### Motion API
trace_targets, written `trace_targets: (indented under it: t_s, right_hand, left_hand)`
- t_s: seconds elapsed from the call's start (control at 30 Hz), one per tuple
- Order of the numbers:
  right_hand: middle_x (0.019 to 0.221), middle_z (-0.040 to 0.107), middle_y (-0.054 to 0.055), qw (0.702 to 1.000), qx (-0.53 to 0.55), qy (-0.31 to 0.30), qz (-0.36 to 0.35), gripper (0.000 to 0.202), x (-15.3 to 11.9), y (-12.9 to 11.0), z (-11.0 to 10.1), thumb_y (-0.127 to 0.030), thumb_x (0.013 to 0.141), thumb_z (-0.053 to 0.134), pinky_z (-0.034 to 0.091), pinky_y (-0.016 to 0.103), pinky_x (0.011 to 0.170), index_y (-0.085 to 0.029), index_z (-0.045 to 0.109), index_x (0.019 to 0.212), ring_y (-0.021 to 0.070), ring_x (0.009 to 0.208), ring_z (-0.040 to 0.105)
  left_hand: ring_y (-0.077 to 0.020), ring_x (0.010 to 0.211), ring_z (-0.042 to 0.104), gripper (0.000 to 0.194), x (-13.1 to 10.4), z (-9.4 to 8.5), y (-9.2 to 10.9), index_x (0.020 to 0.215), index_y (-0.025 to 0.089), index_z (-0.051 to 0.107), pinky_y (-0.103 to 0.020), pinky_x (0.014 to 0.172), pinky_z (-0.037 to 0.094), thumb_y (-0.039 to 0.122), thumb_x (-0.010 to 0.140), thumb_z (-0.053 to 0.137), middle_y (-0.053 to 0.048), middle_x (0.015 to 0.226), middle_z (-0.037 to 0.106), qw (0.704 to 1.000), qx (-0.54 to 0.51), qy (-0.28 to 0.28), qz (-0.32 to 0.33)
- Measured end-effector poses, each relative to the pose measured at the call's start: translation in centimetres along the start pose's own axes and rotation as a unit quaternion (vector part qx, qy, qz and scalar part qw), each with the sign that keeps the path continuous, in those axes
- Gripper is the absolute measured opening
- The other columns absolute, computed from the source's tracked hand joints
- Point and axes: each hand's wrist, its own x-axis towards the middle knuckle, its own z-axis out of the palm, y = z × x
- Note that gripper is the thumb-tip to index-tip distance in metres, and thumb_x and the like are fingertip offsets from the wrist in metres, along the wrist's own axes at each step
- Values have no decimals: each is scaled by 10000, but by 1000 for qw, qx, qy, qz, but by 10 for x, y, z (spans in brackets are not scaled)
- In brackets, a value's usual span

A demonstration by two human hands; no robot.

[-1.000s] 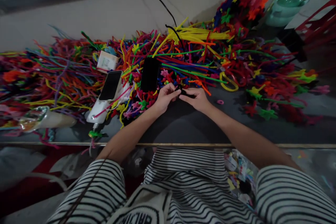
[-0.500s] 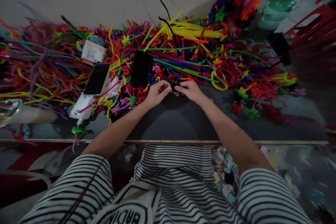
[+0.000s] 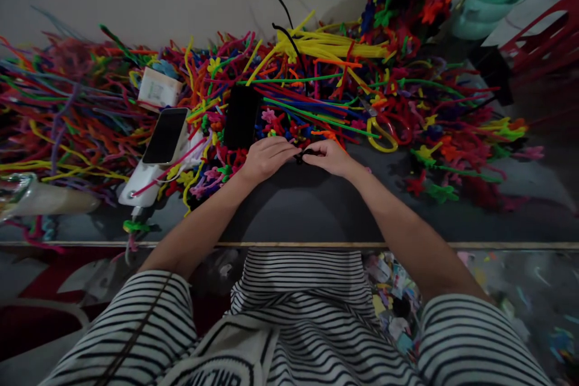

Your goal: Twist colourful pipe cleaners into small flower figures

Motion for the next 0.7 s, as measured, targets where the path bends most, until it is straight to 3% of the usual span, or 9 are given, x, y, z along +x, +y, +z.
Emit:
trace_targets:
  t_s: [0.23, 0.37, 0.53, 0.7]
  right_hand:
    - [653, 632, -28, 987, -137, -69, -54, 273, -6, -4, -10, -419, 742, 777, 360, 260, 576, -169, 783, 852, 98, 597, 451]
    - [665, 647, -31, 987, -142, -51, -62, 276, -5, -3, -12, -441, 746, 779, 388, 266, 606, -180, 782, 834, 110, 616, 483]
    - [754, 703, -6, 994, -83, 41, -59, 323, 3, 2, -15, -471, 718, 784, 463, 306, 680, -187, 792, 872, 148, 683, 585]
    - [668, 677, 16, 990, -116, 65, -40, 323, 1, 1, -16, -461, 671, 817, 445, 303, 619, -155, 796, 773, 138, 614, 558]
  left_hand:
    - [-183, 1126, 675, 312, 1, -7, 5, 1177, 286, 721, -369, 989, 537, 317, 1021, 452, -59, 1095, 767, 997, -48, -61, 5]
    - [-198, 1089, 687, 299, 4, -3, 8, 1161, 263, 719, -387, 1009, 525, 354, 1010, 477, -79, 1072, 767, 995, -94, -35, -28]
    - [-200, 1016, 693, 373, 8, 12, 17, 1214, 181, 690, -348, 939, 535, 422, 971, 543, -108, 1078, 756, 975, -160, 48, -145]
    - [-171, 852, 694, 256, 10, 24, 23, 1048, 193, 750, -273, 806, 520, 376, 897, 653, -61, 984, 771, 935, -224, 53, -269]
